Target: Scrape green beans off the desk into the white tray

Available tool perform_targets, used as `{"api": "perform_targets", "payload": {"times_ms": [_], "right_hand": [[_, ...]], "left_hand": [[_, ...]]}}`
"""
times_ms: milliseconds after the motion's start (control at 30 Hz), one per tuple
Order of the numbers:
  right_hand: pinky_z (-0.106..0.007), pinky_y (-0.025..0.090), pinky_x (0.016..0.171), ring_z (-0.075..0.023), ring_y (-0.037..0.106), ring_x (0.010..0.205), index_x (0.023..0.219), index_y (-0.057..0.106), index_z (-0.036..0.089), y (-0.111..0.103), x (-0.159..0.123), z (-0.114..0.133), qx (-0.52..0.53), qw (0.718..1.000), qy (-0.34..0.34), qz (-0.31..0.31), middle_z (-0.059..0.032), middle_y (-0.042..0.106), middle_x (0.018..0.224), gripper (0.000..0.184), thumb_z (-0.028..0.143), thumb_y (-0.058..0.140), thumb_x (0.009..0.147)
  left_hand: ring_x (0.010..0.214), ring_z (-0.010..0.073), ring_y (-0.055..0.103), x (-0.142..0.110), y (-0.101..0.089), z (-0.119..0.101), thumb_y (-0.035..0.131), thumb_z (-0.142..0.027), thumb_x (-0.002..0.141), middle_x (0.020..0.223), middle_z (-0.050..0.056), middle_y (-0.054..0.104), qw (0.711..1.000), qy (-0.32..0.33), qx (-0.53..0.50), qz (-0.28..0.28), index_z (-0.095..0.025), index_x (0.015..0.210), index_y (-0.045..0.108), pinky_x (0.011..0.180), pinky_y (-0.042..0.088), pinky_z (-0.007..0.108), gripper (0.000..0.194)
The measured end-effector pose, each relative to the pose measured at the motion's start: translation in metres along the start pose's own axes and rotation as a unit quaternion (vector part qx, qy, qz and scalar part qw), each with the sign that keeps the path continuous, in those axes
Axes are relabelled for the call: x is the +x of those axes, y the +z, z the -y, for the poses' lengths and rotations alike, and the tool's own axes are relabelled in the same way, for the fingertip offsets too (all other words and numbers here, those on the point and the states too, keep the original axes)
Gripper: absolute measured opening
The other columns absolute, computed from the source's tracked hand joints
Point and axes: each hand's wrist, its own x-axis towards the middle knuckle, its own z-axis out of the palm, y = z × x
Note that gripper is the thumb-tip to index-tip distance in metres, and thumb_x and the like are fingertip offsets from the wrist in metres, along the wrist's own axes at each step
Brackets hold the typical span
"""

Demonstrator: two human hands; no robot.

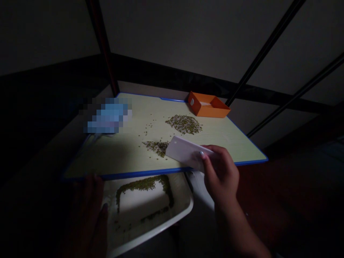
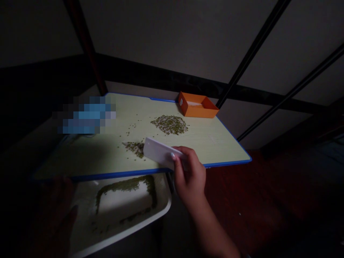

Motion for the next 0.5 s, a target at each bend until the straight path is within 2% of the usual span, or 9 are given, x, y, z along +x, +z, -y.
{"api": "perform_targets", "payload": {"times_ms": [233, 500], "right_hand": [[-0.024, 0.058, 0.065, -0.0154, 0.071, 0.078, 0.101, 0.063, 0.025, 0.0075, -0.0017, 0.0028, 0.019, 1.000, -0.016, 0.007, -0.0015, 0.073, 0.090, 0.011, 0.020, 0.060, 0.091], [-0.025, 0.058, 0.067, -0.0159, 0.071, 0.080, 0.101, 0.064, 0.025, 0.0039, -0.0046, 0.0048, 0.038, 0.999, -0.009, 0.021, -0.0021, 0.073, 0.092, 0.012, 0.020, 0.060, 0.091]], "left_hand": [[0.153, 0.0262, 0.015, 0.0001, -0.0003, 0.0026, 0.038, -0.031, 0.090, 0.167, -0.009, 0.010, 1.000, 0.009, -0.003, -0.012, -0.042, 0.150, 0.009, 0.126, 0.016, 0.059, 0.067], [0.152, 0.0254, 0.017, 0.0016, 0.0000, -0.0011, 0.037, -0.030, 0.090, 0.167, -0.007, 0.014, 1.000, 0.018, 0.003, -0.018, -0.040, 0.151, 0.010, 0.126, 0.018, 0.058, 0.067]]}}
